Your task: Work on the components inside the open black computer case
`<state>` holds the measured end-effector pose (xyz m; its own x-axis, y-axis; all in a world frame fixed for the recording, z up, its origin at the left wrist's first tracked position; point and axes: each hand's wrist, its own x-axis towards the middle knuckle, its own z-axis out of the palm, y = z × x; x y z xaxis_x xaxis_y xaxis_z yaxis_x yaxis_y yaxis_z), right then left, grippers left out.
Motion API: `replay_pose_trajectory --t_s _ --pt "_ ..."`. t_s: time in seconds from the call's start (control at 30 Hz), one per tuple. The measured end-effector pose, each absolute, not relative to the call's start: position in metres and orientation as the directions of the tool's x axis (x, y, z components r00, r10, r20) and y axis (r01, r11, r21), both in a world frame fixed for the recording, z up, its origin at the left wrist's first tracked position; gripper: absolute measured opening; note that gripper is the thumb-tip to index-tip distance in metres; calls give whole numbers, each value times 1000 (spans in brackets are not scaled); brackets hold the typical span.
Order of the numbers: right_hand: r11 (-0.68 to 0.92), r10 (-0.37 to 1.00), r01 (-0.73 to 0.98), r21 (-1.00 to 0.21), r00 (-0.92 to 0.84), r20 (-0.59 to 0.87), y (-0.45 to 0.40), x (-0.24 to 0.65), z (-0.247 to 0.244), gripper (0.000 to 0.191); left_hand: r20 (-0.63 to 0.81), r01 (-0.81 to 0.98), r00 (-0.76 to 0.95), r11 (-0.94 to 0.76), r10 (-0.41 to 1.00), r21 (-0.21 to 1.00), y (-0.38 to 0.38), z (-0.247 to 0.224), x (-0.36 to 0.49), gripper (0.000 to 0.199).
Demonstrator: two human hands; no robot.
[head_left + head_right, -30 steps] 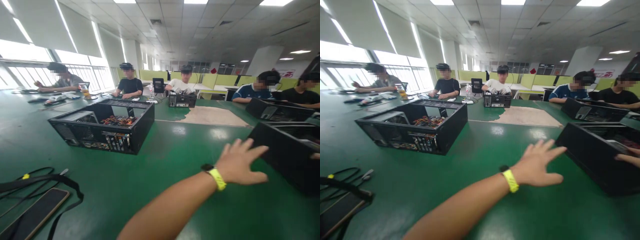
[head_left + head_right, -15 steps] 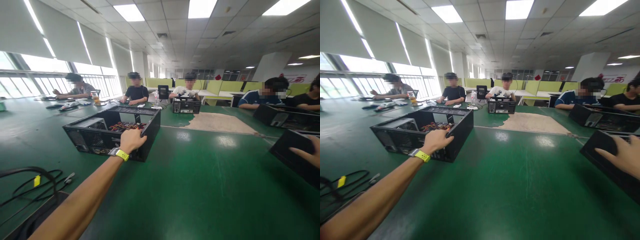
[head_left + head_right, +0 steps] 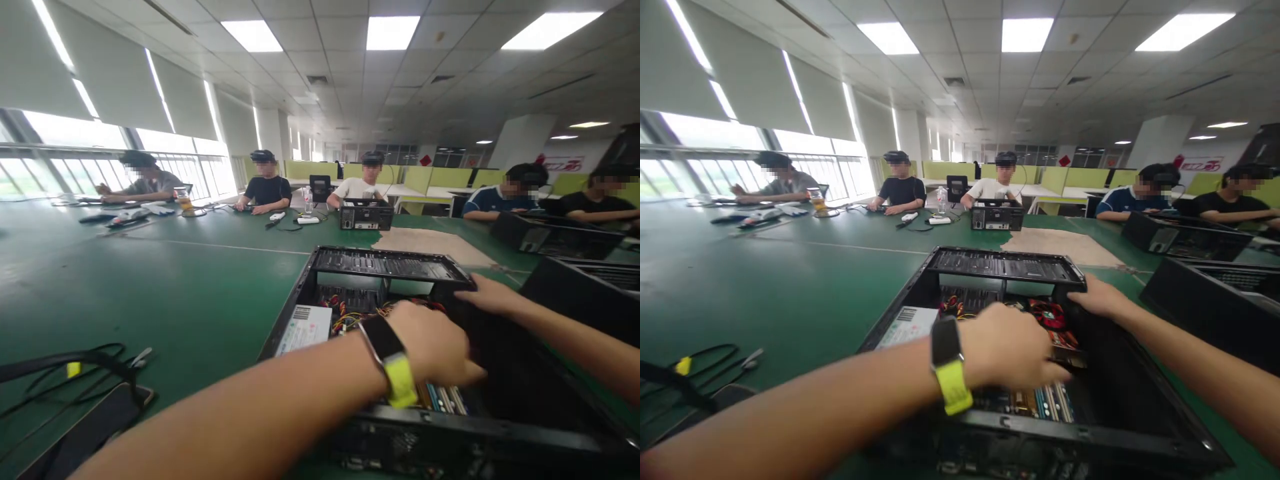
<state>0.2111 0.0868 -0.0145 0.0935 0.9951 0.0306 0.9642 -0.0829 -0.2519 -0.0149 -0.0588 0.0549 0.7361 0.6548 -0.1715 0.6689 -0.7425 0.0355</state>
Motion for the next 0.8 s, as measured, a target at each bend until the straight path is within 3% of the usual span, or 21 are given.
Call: replay_pose_trajectory --t_s 0.1,0.2,0.3,0.37,0.53,0.63,0.73,0.8 --pt "7 979 997 78 -23 204 62 212 -17 53 -359 740 577 -655 734 -150 -26 57 -36 42" --pt "220 924 919 327 -304 231 44 160 -6 35 -586 715 489 -682 646 -155 -14 41 -35 54" --pt "307 840 848 433 -455 296 33 104 3 25 -509 766 493 -630 706 -132 -17 18 -25 82" --pt "406 782 821 401 -539 312 29 83 0 25 -462 765 519 -632 719 -124 -17 6 -22 85" --pt "557 829 828 69 -550 -100 37 87 -29 24 -525 705 580 -706 623 -60 -1 8 -31 58" --pt "658 736 751 -56 -658 -161 45 98 -41 23 -625 751 566 -649 537 122 9 21 -42 60" --pt "680 716 730 -64 -681 -155 47 98 -47 31 -721 804 548 -505 425 314 18 26 -51 62" --pt "678 724 735 14 -665 -181 45 94 -50 34 -620 806 545 -555 564 205 22 20 -54 53"
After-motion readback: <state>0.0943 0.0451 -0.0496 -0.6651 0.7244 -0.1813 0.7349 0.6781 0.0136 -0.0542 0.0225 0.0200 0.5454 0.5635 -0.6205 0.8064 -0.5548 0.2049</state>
